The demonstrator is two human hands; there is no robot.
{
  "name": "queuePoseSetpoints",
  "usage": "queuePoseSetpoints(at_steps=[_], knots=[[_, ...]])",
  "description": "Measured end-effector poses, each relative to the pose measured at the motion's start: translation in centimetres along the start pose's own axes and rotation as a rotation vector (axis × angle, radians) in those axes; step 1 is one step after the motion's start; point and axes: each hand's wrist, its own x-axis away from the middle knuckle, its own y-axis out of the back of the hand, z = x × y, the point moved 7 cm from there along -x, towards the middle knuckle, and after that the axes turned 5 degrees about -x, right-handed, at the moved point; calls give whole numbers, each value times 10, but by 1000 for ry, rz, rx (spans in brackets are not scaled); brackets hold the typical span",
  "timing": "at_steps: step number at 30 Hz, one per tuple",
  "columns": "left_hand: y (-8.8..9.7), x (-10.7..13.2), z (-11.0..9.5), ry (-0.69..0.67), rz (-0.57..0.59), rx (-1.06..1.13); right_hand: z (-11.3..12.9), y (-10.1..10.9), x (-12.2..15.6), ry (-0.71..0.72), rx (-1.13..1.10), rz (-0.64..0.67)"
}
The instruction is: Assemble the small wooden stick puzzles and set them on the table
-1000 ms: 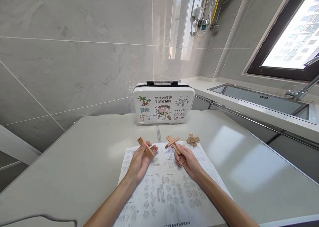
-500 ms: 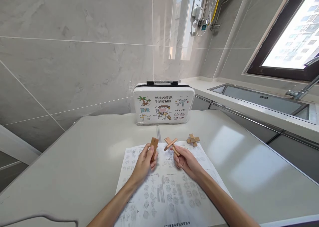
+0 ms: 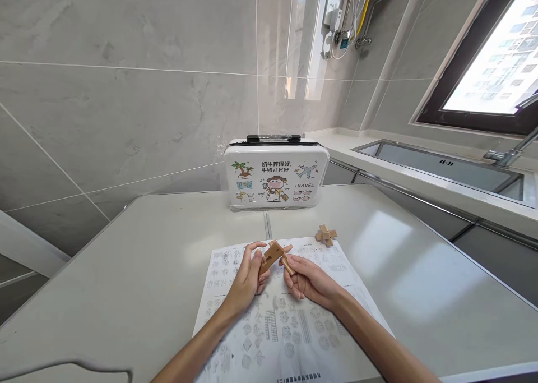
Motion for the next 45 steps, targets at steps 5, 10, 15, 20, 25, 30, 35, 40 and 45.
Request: queuePoseSetpoints(at_steps=[5,10,15,20,25,30,35,40,45], knots=[[-5,1,-1,9,55,-21,0,-1,0,-8,-6,41],[-7,2,-2,32,77,-11,2,-4,1,-9,-6,69],[-2,-2,2,53,31,68,1,-5,2,-26,6,77],[-2,-2,-1,59,23,46,-7,-5,1,-69,19,130],[1,1,-2,2,-63,-51,-10,-5,0,-75,-3,173],[6,7,-9,-126,-189,-208,-14,-10,0,-90,-36,199],[7,13,-18,-201,-260,-384,-17,-11,1,-104,-62,200],[8,15,-19,-257,-295,-476,-18,-15,3,-121,-87,237],[6,16,-17,-303,-255,-514,-21,-17,5,-126,-105,273]])
